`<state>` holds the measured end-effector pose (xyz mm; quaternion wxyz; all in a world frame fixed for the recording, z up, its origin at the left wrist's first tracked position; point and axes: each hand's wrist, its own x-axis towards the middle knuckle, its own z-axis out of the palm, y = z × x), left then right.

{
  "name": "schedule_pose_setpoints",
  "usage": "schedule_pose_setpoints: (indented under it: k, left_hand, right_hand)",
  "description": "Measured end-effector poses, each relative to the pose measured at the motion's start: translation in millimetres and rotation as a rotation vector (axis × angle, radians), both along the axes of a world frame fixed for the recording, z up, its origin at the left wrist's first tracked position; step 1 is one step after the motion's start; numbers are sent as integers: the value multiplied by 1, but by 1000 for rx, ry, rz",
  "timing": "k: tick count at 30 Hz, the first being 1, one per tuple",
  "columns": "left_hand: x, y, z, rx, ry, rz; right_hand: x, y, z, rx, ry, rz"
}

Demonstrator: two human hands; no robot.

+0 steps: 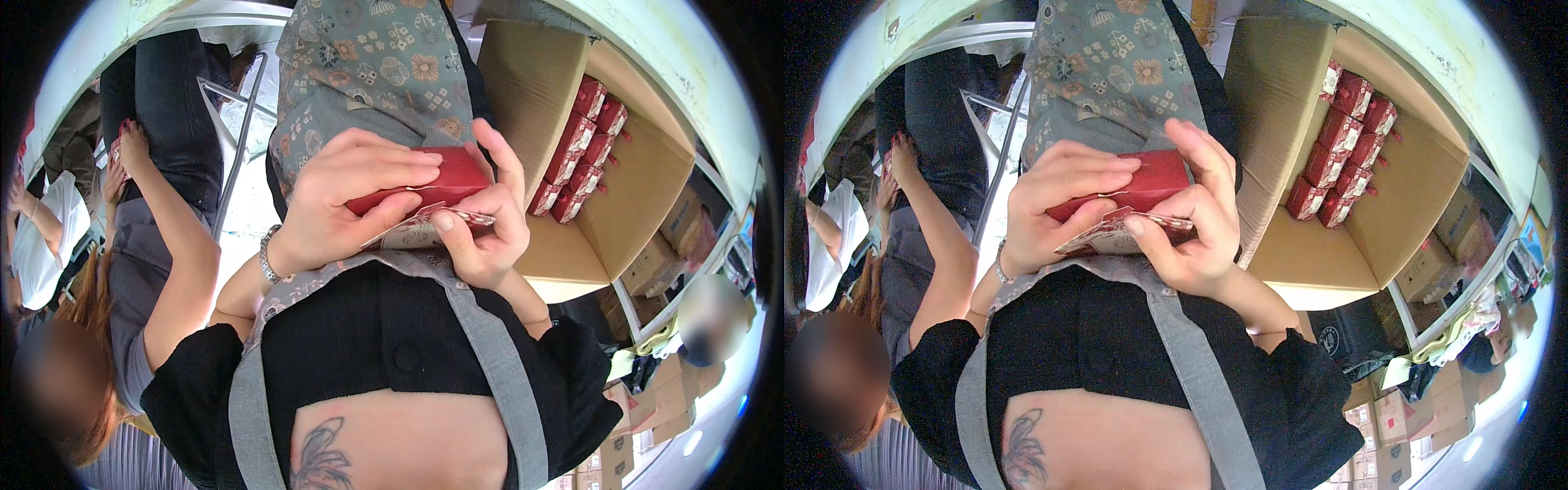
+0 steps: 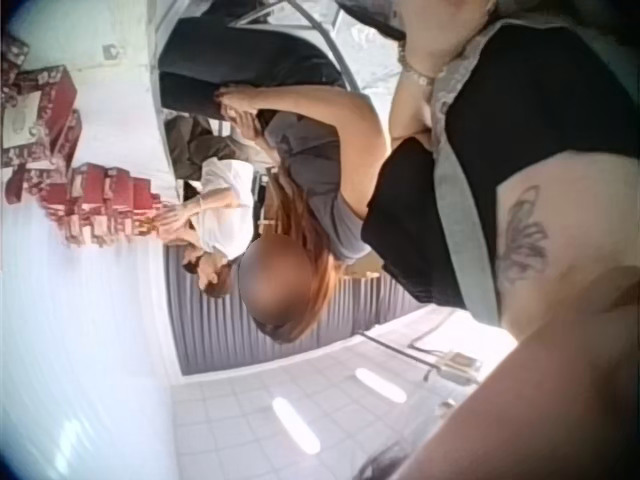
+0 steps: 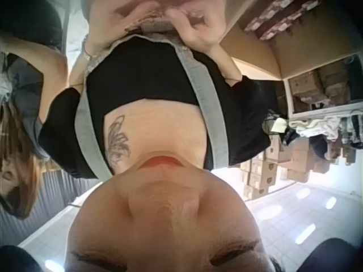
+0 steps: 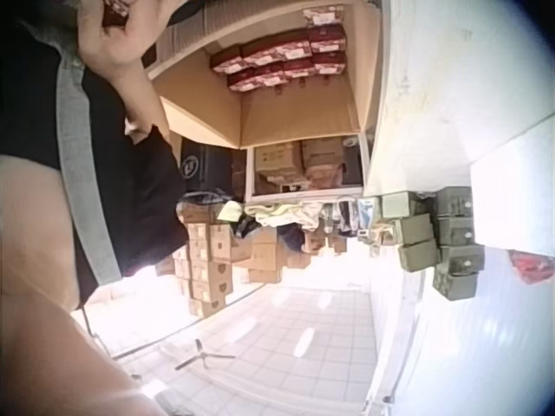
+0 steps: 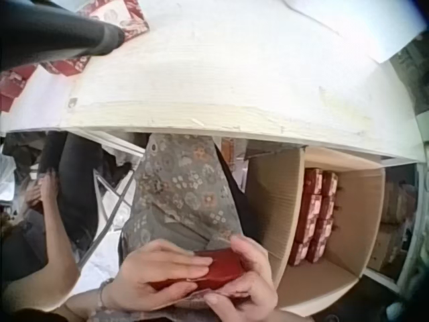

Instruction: The person assembles small red decorative boxes by hand. They fold the flat pieces into shape, insert a patterned insert, and close the lid, repeating the process for multiple units.

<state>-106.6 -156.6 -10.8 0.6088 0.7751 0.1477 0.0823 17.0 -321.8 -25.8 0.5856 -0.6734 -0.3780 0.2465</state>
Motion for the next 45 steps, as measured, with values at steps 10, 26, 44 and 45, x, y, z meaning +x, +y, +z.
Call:
schedule_pose_setpoints:
  k: [10, 26, 44, 45]
  left_hand:
    - [1, 9, 1, 36, 1, -68]
    - [0, 13, 6, 22, -80, -105]
    - [9, 13, -6, -108, 66, -79]
    - [11, 13, -6, -118, 67, -69]
  right_hand:
    - [9, 4, 6, -25, 319, 60]
    - [18, 7, 26, -136, 401, 34]
    - [9, 21, -1, -33, 285, -70]
    - [9, 24, 1, -26, 316, -122]
